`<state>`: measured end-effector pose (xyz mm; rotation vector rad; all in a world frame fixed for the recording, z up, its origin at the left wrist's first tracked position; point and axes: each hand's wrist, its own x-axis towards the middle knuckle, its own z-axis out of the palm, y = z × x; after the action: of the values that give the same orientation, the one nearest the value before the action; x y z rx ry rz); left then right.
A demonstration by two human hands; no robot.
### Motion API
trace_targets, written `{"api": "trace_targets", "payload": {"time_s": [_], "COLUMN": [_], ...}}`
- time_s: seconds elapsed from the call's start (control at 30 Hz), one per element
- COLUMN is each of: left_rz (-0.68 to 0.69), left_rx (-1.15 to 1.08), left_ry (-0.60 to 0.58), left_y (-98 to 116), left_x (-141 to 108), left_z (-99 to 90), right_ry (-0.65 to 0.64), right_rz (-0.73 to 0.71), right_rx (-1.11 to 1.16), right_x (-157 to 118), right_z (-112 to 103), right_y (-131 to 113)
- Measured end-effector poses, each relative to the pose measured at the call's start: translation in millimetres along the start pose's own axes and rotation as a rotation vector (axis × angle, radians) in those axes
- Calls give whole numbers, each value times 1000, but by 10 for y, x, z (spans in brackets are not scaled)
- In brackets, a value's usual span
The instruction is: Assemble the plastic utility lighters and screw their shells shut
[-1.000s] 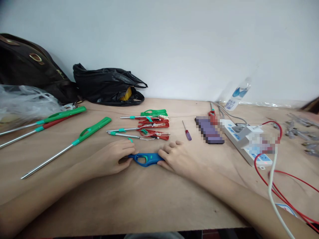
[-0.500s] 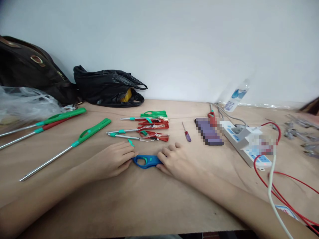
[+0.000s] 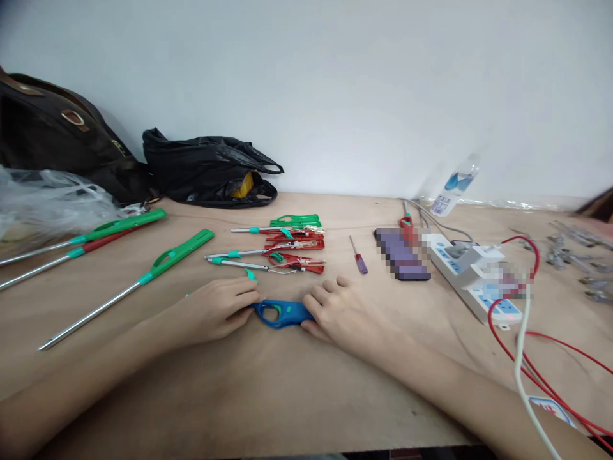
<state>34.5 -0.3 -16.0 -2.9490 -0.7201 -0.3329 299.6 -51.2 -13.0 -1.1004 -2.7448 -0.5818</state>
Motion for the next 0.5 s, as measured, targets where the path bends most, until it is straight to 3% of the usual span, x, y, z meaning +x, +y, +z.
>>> {"api": "trace_targets", "payload": {"time_s": [0.27, 0.5], "left_rz": [-29, -56], "left_rx": [-19, -54], "left_ry": [-8, -21], "left_y": [-7, -4], "left_x": [7, 27], "left_z": [-26, -23], "right_ry": [79, 73], "right_rz": [-8, 0], "right_rx": [-19, -8], "right_x": [-13, -26], "right_z": [14, -18], "right_y": [17, 27]}}
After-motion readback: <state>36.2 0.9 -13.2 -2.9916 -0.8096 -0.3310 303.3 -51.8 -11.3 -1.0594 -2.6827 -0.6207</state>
